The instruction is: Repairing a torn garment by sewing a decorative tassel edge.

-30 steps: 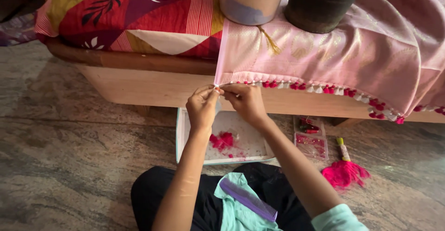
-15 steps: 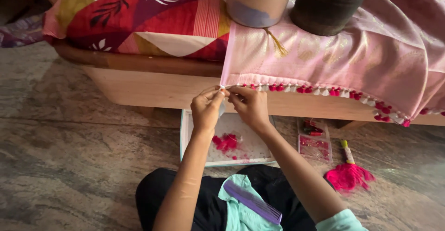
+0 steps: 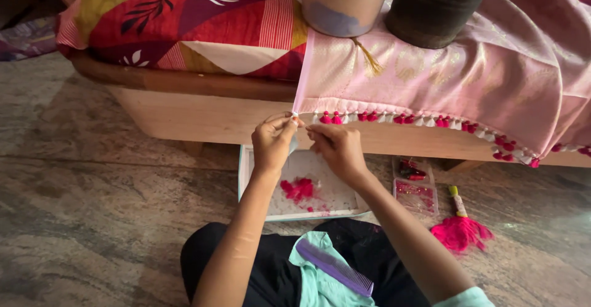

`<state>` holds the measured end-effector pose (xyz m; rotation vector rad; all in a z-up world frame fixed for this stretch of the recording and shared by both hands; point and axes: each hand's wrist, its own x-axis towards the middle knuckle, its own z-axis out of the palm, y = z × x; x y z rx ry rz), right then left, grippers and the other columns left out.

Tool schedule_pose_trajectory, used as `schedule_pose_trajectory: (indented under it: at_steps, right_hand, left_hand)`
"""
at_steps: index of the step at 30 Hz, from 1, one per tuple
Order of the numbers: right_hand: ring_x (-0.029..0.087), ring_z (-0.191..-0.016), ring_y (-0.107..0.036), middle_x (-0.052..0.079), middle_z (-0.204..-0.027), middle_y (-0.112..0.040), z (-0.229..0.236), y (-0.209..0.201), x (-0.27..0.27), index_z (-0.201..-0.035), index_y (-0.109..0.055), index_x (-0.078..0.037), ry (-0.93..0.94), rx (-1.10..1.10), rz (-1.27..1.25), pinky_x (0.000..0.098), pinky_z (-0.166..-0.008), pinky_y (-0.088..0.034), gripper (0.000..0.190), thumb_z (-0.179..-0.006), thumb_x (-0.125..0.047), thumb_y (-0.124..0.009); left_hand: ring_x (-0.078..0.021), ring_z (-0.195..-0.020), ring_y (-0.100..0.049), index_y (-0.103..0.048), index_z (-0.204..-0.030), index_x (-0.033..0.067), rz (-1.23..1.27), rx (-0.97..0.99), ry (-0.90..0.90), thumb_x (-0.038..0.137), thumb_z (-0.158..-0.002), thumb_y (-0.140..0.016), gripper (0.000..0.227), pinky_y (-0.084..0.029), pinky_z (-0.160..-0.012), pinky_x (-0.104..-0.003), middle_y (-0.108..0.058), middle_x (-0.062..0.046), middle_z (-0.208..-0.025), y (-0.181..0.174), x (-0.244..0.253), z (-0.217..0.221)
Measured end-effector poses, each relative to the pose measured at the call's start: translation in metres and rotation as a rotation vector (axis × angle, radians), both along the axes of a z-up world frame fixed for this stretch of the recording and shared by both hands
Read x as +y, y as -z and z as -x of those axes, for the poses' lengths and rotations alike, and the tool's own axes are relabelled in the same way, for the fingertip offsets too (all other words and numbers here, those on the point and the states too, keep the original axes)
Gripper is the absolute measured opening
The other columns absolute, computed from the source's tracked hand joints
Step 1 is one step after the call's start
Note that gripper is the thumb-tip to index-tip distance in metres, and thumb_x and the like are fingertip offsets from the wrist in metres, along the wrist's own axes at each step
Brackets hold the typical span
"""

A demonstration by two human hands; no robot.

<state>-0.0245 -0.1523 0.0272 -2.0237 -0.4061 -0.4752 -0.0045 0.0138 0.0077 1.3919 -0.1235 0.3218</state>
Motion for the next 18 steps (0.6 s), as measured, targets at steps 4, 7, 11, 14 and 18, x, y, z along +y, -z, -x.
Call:
schedule_pose_trajectory:
  at_steps: [4,7,11,14,18]
  right_hand:
    - [0.014,-0.069,-0.077,0.01,-0.09,-0.078,0.011,-0.02,-0.016,-0.113,-0.073,-0.001,-0.065,-0.132,0.233,0.0295,-0.063,-0.061,0.02,-0.095,-0.002,-0.066]
    - [0.017,-0.072,-0.076,0.012,-0.099,-0.077,0.007,-0.046,-0.016,-0.116,-0.072,-0.001,-0.124,-0.231,0.327,0.0312,-0.066,-0.063,0.026,-0.092,0.001,-0.066]
    - [0.028,-0.09,-0.07,0.01,-0.1,-0.075,-0.026,-0.09,0.009,-0.104,-0.076,-0.005,-0.337,-0.537,0.535,0.0408,-0.079,-0.058,0.022,-0.084,0.001,-0.072]
    - [0.028,-0.088,-0.066,0.008,-0.09,-0.073,-0.064,-0.108,0.039,-0.089,-0.077,-0.007,-0.402,-0.563,0.631,0.0418,-0.075,-0.055,0.01,-0.079,-0.009,-0.077]
    - [0.028,-0.086,-0.065,0.006,-0.081,-0.071,-0.09,-0.092,0.048,-0.076,-0.075,-0.009,-0.439,-0.492,0.814,0.0422,-0.071,-0.054,0.008,-0.075,-0.016,-0.078]
  left_hand:
    - [-0.0169,-0.099,-0.071,-0.08,-0.086,0.004,-0.132,-0.018,-0.08,0.014,-0.091,-0.07,0.015,-0.053,-0.086,-0.03,-0.076,-0.006,-0.103,-0.004,0.0,0.003]
    - [-0.0187,-0.1,-0.071,-0.08,-0.086,0.0063,-0.193,-0.067,-0.144,0.014,-0.091,-0.07,0.013,-0.053,-0.088,-0.032,-0.076,-0.005,-0.101,-0.003,-0.004,0.007]
    - [-0.0231,-0.107,-0.063,-0.08,-0.088,0.0113,-0.439,-0.224,-0.339,0.016,-0.092,-0.071,0.01,-0.045,-0.097,-0.041,-0.075,-0.001,-0.104,-0.004,-0.008,0.014]
    - [-0.0251,-0.114,-0.054,-0.08,-0.092,0.0136,-0.639,-0.339,-0.524,0.017,-0.091,-0.073,0.008,-0.034,-0.101,-0.047,-0.07,0.0,-0.107,-0.005,-0.015,0.022]
    - [-0.0251,-0.119,-0.05,-0.078,-0.095,0.0125,-0.752,-0.452,-0.633,0.018,-0.091,-0.074,0.008,-0.03,-0.105,-0.048,-0.069,0.001,-0.109,-0.011,-0.013,0.026]
